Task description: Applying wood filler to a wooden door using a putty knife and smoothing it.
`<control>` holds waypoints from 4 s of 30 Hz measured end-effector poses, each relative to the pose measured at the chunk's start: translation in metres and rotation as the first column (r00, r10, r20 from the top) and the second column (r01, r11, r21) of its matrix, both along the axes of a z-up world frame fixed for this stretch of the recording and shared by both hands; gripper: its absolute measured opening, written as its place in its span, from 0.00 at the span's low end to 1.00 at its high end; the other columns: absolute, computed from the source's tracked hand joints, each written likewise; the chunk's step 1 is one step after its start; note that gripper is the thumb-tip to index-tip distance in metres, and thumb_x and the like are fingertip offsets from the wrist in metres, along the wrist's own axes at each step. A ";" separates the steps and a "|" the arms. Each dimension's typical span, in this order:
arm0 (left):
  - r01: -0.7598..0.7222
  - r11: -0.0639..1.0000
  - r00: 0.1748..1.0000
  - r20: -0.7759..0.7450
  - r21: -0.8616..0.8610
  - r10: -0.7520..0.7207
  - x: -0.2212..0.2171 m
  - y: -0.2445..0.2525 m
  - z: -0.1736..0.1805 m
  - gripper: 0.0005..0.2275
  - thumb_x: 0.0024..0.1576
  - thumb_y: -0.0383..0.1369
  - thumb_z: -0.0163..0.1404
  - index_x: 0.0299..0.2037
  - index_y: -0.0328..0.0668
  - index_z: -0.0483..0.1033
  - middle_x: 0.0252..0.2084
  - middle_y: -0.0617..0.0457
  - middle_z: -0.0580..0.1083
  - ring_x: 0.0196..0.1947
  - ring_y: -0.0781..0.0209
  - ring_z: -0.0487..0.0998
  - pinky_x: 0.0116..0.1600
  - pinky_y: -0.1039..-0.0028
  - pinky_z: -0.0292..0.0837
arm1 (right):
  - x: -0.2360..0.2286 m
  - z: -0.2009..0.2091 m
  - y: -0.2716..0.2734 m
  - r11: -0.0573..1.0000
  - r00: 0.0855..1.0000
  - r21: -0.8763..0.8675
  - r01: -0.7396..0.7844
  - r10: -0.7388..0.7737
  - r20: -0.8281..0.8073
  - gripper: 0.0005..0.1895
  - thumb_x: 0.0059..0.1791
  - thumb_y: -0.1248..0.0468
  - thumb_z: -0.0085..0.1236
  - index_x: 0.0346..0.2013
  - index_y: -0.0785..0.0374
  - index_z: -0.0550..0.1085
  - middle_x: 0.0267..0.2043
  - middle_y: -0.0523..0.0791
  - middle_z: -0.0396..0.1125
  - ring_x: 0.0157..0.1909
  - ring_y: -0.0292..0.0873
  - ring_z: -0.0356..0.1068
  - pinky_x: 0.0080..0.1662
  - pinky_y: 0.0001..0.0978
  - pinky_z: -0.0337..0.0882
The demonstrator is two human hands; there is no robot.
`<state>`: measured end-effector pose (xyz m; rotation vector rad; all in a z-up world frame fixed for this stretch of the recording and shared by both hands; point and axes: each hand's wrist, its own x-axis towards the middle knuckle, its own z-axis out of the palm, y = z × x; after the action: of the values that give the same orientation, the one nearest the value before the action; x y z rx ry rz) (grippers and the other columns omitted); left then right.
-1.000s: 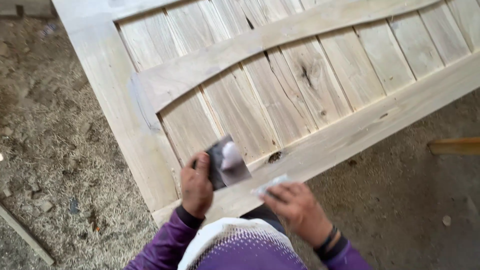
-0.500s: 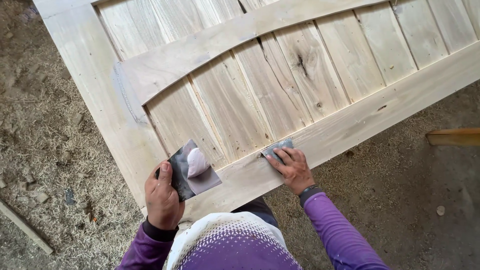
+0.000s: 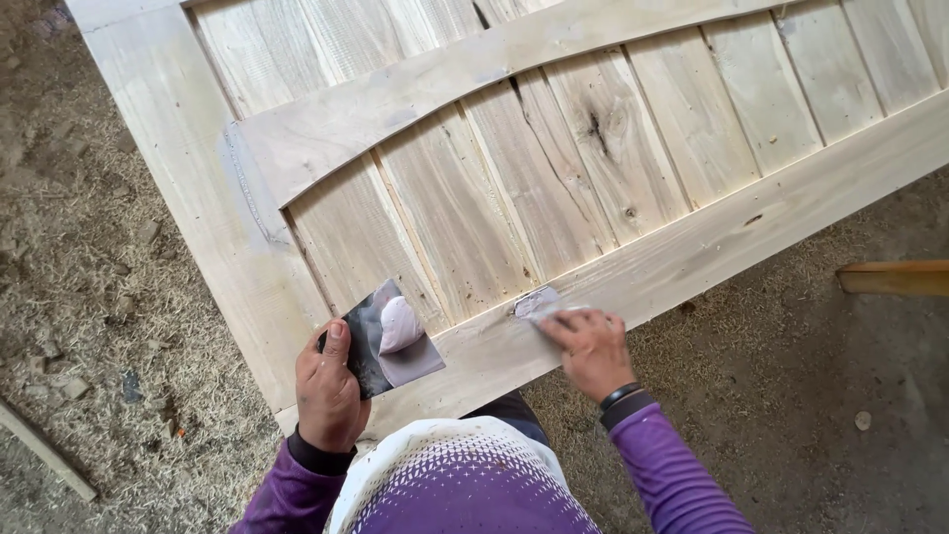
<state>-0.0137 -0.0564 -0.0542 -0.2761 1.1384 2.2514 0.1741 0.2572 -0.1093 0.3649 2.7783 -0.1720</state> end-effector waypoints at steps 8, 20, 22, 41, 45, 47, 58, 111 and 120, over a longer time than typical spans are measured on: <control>0.043 0.999 0.996 0.075 0.028 -0.045 0.004 -0.002 -0.002 0.16 0.69 0.37 0.40 0.51 0.25 0.70 0.45 0.44 0.77 0.44 0.56 0.81 0.52 0.63 0.80 | -0.022 -0.011 -0.029 0.956 0.955 -0.057 0.289 -0.292 -0.055 0.26 0.48 0.67 0.57 0.58 0.40 0.74 0.63 0.42 0.67 0.61 0.49 0.62 0.60 0.53 0.58; 0.035 0.999 0.998 0.059 -0.002 -0.035 0.000 -0.006 0.002 0.16 0.70 0.38 0.41 0.51 0.26 0.70 0.46 0.45 0.76 0.44 0.57 0.80 0.52 0.63 0.79 | 0.002 -0.036 -0.011 0.997 0.970 0.018 -0.076 0.078 -0.231 0.30 0.48 0.72 0.55 0.62 0.40 0.73 0.65 0.43 0.66 0.65 0.45 0.60 0.64 0.46 0.61; 0.047 0.999 0.998 0.051 -0.011 -0.047 0.002 -0.009 -0.001 0.16 0.71 0.38 0.41 0.50 0.26 0.70 0.45 0.45 0.76 0.43 0.57 0.80 0.51 0.63 0.79 | 0.009 -0.042 -0.012 0.997 0.958 0.011 -0.074 0.074 -0.277 0.31 0.47 0.71 0.56 0.61 0.39 0.73 0.66 0.43 0.64 0.66 0.45 0.59 0.65 0.47 0.60; 0.058 0.998 0.996 0.066 -0.030 -0.056 0.001 -0.016 -0.004 0.17 0.70 0.39 0.42 0.52 0.26 0.71 0.47 0.43 0.77 0.46 0.54 0.80 0.54 0.64 0.77 | 0.008 -0.031 -0.005 0.849 0.844 -0.026 0.527 -0.527 -0.099 0.27 0.49 0.61 0.63 0.62 0.40 0.72 0.65 0.41 0.65 0.65 0.49 0.59 0.66 0.55 0.57; 0.082 0.996 0.993 0.087 -0.046 -0.078 -0.001 -0.014 0.004 0.17 0.69 0.40 0.42 0.52 0.27 0.70 0.47 0.43 0.77 0.46 0.54 0.80 0.54 0.63 0.78 | -0.004 -0.059 -0.040 0.789 0.778 -0.015 0.614 -0.608 -0.157 0.33 0.46 0.63 0.64 0.65 0.38 0.69 0.68 0.43 0.63 0.67 0.50 0.57 0.66 0.52 0.57; 0.080 0.994 0.993 0.093 -0.072 -0.074 -0.001 -0.017 0.002 0.17 0.70 0.40 0.42 0.52 0.27 0.71 0.47 0.43 0.77 0.46 0.55 0.80 0.53 0.64 0.77 | -0.008 -0.061 -0.067 0.840 0.830 0.013 0.542 -0.533 -0.164 0.40 0.43 0.64 0.66 0.68 0.36 0.66 0.69 0.44 0.59 0.66 0.51 0.55 0.65 0.51 0.57; 0.100 0.990 0.993 0.067 -0.097 -0.094 -0.004 -0.021 0.000 0.18 0.71 0.41 0.40 0.52 0.28 0.70 0.47 0.44 0.76 0.46 0.56 0.79 0.54 0.65 0.77 | -0.008 -0.023 -0.106 0.920 0.921 -0.041 0.389 -0.388 0.041 0.39 0.42 0.65 0.63 0.68 0.39 0.66 0.70 0.44 0.55 0.65 0.51 0.53 0.64 0.51 0.57; 0.021 1.000 0.995 0.098 -0.004 -0.021 0.002 -0.023 -0.006 0.17 0.71 0.39 0.41 0.54 0.26 0.70 0.50 0.43 0.76 0.50 0.54 0.79 0.59 0.62 0.75 | 0.037 -0.036 -0.030 0.998 0.979 0.005 -0.056 0.056 -0.198 0.43 0.43 0.70 0.56 0.70 0.30 0.62 0.70 0.42 0.54 0.67 0.47 0.54 0.68 0.49 0.54; -0.076 0.997 0.993 0.089 0.034 0.073 0.014 -0.028 -0.004 0.19 0.70 0.39 0.40 0.55 0.23 0.70 0.50 0.42 0.77 0.48 0.54 0.80 0.56 0.64 0.77 | 0.021 0.049 0.017 0.964 0.957 -0.050 -0.263 0.267 0.115 0.33 0.45 0.72 0.53 0.61 0.39 0.71 0.65 0.45 0.63 0.66 0.47 0.59 0.63 0.47 0.63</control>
<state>0.0001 -0.0843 -0.0577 -0.4049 1.0554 2.2984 0.1955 0.2738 -0.0608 -0.0082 2.6664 -0.1273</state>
